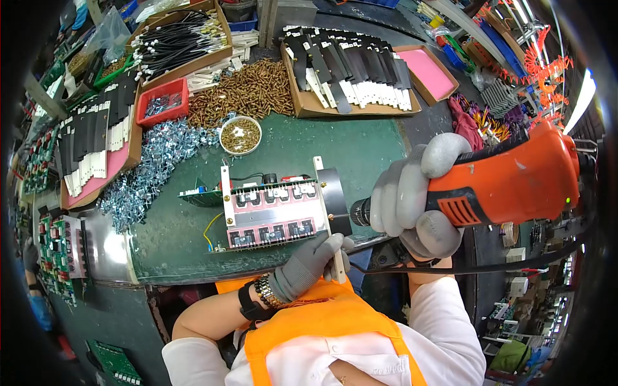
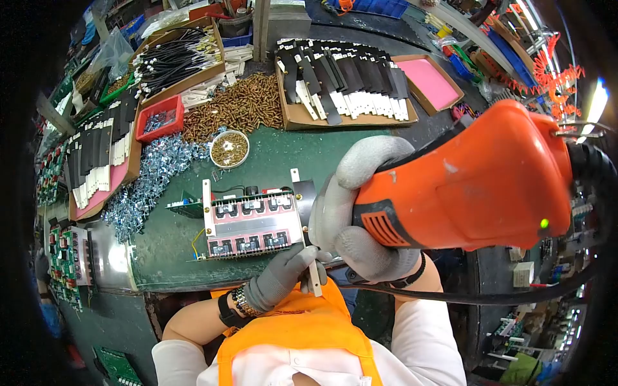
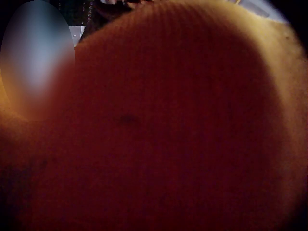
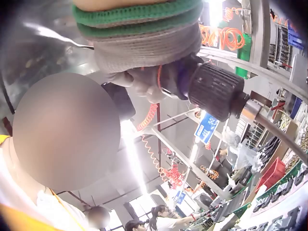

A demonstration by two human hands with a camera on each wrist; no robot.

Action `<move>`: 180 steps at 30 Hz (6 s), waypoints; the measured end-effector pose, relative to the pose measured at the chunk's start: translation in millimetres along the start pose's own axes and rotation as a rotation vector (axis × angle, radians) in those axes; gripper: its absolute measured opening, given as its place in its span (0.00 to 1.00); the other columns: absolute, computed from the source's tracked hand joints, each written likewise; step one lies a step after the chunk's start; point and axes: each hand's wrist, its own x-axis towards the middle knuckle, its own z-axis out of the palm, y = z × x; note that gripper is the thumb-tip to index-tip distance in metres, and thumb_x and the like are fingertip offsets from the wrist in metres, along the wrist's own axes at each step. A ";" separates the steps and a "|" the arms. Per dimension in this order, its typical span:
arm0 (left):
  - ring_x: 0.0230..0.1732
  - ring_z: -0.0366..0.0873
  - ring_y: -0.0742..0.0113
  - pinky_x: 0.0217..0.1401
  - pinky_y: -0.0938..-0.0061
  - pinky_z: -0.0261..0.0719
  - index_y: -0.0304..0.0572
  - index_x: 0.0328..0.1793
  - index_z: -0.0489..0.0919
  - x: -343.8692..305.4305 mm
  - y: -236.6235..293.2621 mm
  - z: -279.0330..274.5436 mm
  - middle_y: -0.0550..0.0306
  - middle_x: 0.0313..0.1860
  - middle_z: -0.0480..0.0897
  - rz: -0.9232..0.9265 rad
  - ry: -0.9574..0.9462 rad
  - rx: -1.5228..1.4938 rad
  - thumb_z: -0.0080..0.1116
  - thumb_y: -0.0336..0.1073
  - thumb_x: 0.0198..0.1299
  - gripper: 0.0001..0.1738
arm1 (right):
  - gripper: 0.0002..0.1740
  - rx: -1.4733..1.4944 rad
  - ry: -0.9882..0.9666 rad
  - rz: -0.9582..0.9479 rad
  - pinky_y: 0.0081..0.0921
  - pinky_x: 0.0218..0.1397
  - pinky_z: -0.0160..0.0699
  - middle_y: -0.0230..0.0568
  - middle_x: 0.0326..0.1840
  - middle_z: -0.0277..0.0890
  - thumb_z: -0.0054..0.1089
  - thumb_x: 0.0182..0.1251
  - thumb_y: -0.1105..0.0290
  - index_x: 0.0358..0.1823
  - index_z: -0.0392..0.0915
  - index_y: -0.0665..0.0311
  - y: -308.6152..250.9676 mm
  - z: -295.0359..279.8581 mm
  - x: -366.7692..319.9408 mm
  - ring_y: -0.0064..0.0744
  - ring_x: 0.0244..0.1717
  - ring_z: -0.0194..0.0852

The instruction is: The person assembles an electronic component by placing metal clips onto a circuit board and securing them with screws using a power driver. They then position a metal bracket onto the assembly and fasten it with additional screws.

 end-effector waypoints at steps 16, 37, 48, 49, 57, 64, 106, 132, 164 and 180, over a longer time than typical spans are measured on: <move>0.48 0.80 0.57 0.52 0.66 0.78 0.37 0.63 0.74 -75.7 82.4 -42.2 0.47 0.45 0.81 0.411 -0.020 1.059 0.66 0.48 0.58 0.31 | 0.35 -0.107 0.045 -0.106 0.26 0.19 0.62 0.31 0.21 0.65 0.61 0.62 0.72 0.69 0.56 0.63 3.2 -16.4 18.5 0.25 0.13 0.58; 0.56 0.75 0.42 0.64 0.56 0.70 0.37 0.69 0.68 -83.7 130.4 -73.8 0.41 0.58 0.76 0.399 0.280 1.500 0.77 0.51 0.40 0.50 | 0.24 -0.231 0.170 0.012 0.24 0.18 0.59 0.32 0.22 0.64 0.60 0.57 0.73 0.54 0.62 0.65 21.4 -15.8 41.9 0.22 0.14 0.57; 0.39 0.82 0.47 0.44 0.56 0.79 0.54 0.44 0.84 74.8 145.6 -234.5 0.50 0.34 0.83 0.285 0.066 2.100 0.60 0.34 0.50 0.13 | 0.36 0.186 0.047 -0.155 0.33 0.33 0.74 0.36 0.27 0.73 0.65 0.59 0.78 0.66 0.57 0.64 3.8 -4.2 22.4 0.31 0.24 0.72; 0.42 0.83 0.49 0.48 0.58 0.80 0.50 0.43 0.84 76.6 146.3 -224.5 0.47 0.39 0.84 0.256 0.054 2.106 0.54 0.30 0.56 0.11 | 0.34 0.146 0.011 -0.108 0.34 0.36 0.76 0.37 0.27 0.73 0.64 0.59 0.79 0.65 0.57 0.63 -0.7 -10.7 19.0 0.32 0.26 0.73; 0.42 0.83 0.49 0.46 0.58 0.79 0.49 0.40 0.84 85.4 148.6 -213.7 0.49 0.36 0.84 0.166 0.155 2.071 0.59 0.32 0.54 0.08 | 0.34 0.209 0.099 -0.078 0.32 0.38 0.77 0.32 0.27 0.72 0.61 0.59 0.80 0.67 0.57 0.62 4.8 -6.3 17.6 0.26 0.29 0.73; 0.41 0.81 0.51 0.45 0.59 0.77 0.47 0.41 0.83 73.7 161.8 -214.0 0.51 0.34 0.82 0.189 0.198 1.860 0.65 0.36 0.53 0.09 | 0.31 0.119 0.122 -0.060 0.32 0.29 0.67 0.34 0.28 0.70 0.59 0.63 0.76 0.65 0.56 0.62 0.1 1.0 10.5 0.28 0.20 0.64; 0.33 0.78 0.76 0.40 0.79 0.77 0.33 0.46 0.83 -70.1 133.7 -60.2 0.58 0.34 0.83 0.347 0.283 0.793 0.67 0.34 0.57 0.14 | 0.36 0.313 0.071 -0.367 0.22 0.15 0.66 0.28 0.16 0.66 0.65 0.64 0.70 0.70 0.56 0.65 -8.5 31.1 27.0 0.21 0.11 0.61; 0.35 0.81 0.61 0.39 0.70 0.78 0.45 0.40 0.81 10.3 225.4 -309.7 0.52 0.33 0.82 0.475 1.067 1.414 0.56 0.33 0.61 0.05 | 0.34 0.195 0.141 -0.468 0.20 0.16 0.66 0.27 0.19 0.66 0.64 0.65 0.71 0.68 0.55 0.66 -3.0 -4.0 48.7 0.18 0.12 0.62; 0.38 0.81 0.68 0.43 0.74 0.78 0.40 0.54 0.80 20.5 269.9 -228.6 0.56 0.38 0.84 0.790 0.828 1.254 0.48 0.31 0.68 0.13 | 0.38 0.140 0.117 -0.590 0.22 0.13 0.68 0.31 0.20 0.68 0.66 0.65 0.72 0.71 0.54 0.66 -3.8 12.2 39.0 0.21 0.11 0.63; 0.48 0.78 0.51 0.50 0.57 0.75 0.49 0.40 0.83 126.6 313.9 -352.3 0.53 0.42 0.80 0.404 1.239 2.011 0.59 0.36 0.56 0.07 | 0.37 0.129 0.304 -0.534 0.24 0.16 0.67 0.29 0.17 0.63 0.66 0.63 0.71 0.70 0.56 0.65 5.8 -19.6 25.0 0.21 0.11 0.60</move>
